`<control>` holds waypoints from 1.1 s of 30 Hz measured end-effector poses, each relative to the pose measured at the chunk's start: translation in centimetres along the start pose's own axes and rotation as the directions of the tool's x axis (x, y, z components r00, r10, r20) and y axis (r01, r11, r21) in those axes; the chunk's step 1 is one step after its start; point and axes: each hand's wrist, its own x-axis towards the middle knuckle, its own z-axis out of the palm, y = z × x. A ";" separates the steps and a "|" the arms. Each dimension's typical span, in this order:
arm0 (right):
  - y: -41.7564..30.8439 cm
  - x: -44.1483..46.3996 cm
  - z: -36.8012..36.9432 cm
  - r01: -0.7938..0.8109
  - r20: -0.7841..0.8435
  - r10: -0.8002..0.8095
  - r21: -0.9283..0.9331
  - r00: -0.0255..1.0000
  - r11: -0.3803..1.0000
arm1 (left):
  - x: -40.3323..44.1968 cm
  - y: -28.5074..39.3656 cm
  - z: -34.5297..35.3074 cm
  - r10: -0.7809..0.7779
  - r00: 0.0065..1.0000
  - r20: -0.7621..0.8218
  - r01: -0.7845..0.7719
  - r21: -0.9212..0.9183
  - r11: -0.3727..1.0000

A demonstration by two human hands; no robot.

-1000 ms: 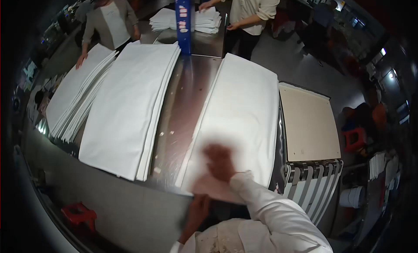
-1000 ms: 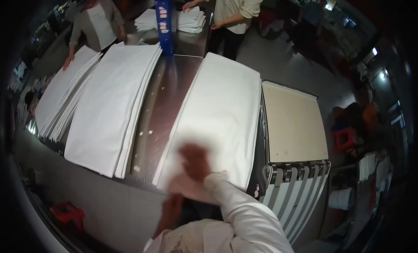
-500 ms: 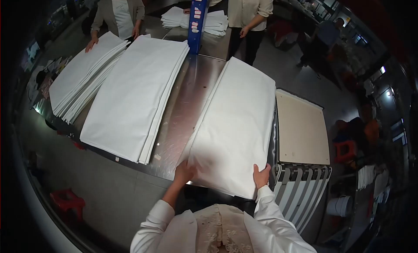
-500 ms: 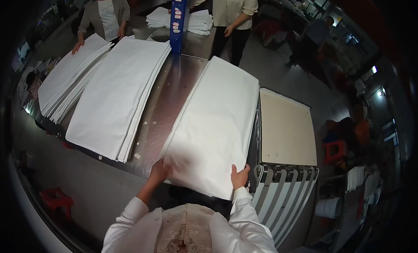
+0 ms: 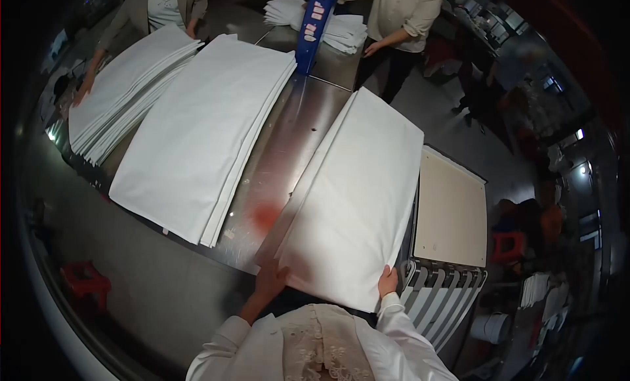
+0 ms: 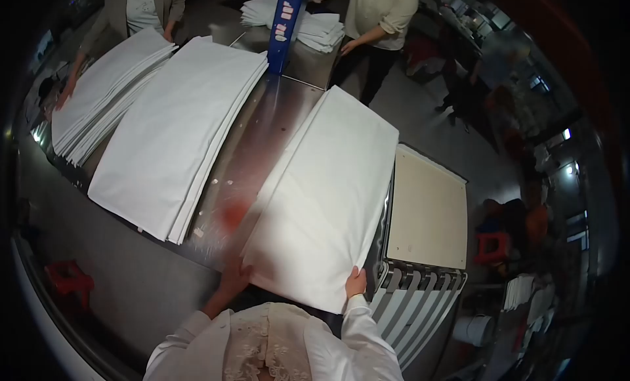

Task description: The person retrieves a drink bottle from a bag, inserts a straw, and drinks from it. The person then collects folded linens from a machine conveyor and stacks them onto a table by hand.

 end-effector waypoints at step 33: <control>-1.9 3.5 -0.3 -0.164 0.133 0.161 0.011 0.978 0.986 | 3.2 3.3 -1.7 -0.061 0.997 0.057 0.064 -0.056 0.996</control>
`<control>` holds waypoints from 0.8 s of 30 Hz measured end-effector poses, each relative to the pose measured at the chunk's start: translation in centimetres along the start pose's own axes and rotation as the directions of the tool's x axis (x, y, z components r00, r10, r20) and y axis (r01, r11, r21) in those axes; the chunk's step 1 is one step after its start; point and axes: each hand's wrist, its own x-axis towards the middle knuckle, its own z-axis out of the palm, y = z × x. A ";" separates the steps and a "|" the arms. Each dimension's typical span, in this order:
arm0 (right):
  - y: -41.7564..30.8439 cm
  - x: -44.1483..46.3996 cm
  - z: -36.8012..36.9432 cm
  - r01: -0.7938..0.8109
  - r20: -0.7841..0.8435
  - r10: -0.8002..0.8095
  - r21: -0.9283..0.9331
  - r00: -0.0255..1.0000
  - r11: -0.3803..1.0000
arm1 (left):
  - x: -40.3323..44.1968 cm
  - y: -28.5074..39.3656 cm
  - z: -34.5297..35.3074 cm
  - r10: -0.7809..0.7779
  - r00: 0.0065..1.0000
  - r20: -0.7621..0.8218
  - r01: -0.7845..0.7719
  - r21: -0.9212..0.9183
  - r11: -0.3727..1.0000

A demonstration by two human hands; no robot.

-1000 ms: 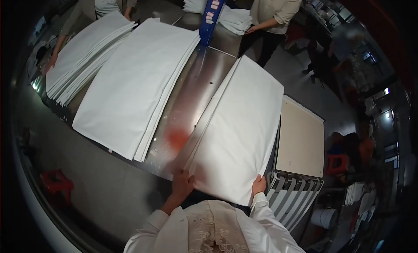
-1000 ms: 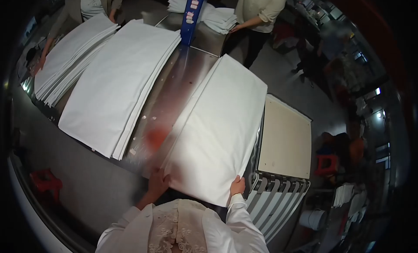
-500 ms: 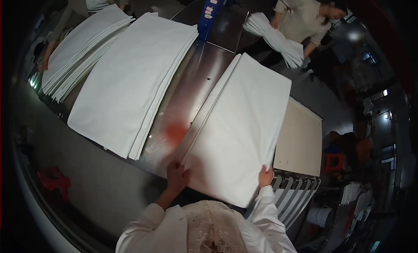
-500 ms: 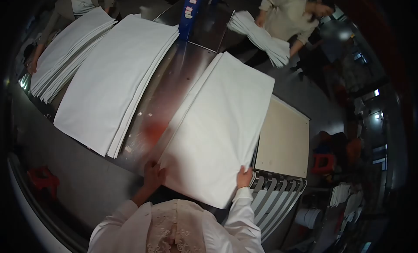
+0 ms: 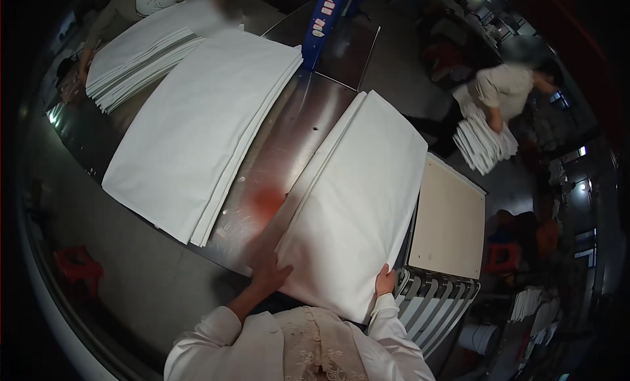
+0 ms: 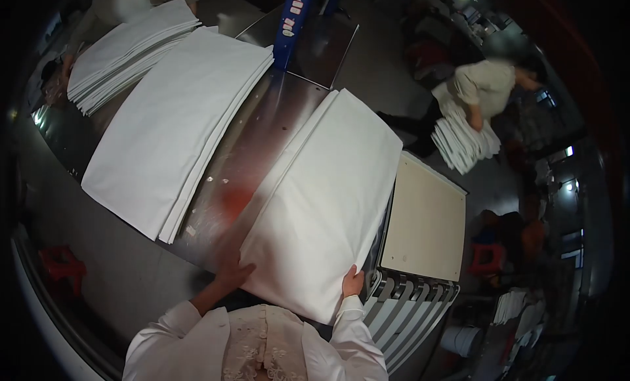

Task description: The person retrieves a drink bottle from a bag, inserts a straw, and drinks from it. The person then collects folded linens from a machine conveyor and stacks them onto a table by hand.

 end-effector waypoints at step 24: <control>-22.6 9.4 -6.2 0.295 -0.106 -0.275 0.306 0.956 0.905 | 1.9 16.7 -16.8 0.117 0.911 0.396 0.126 -0.537 0.834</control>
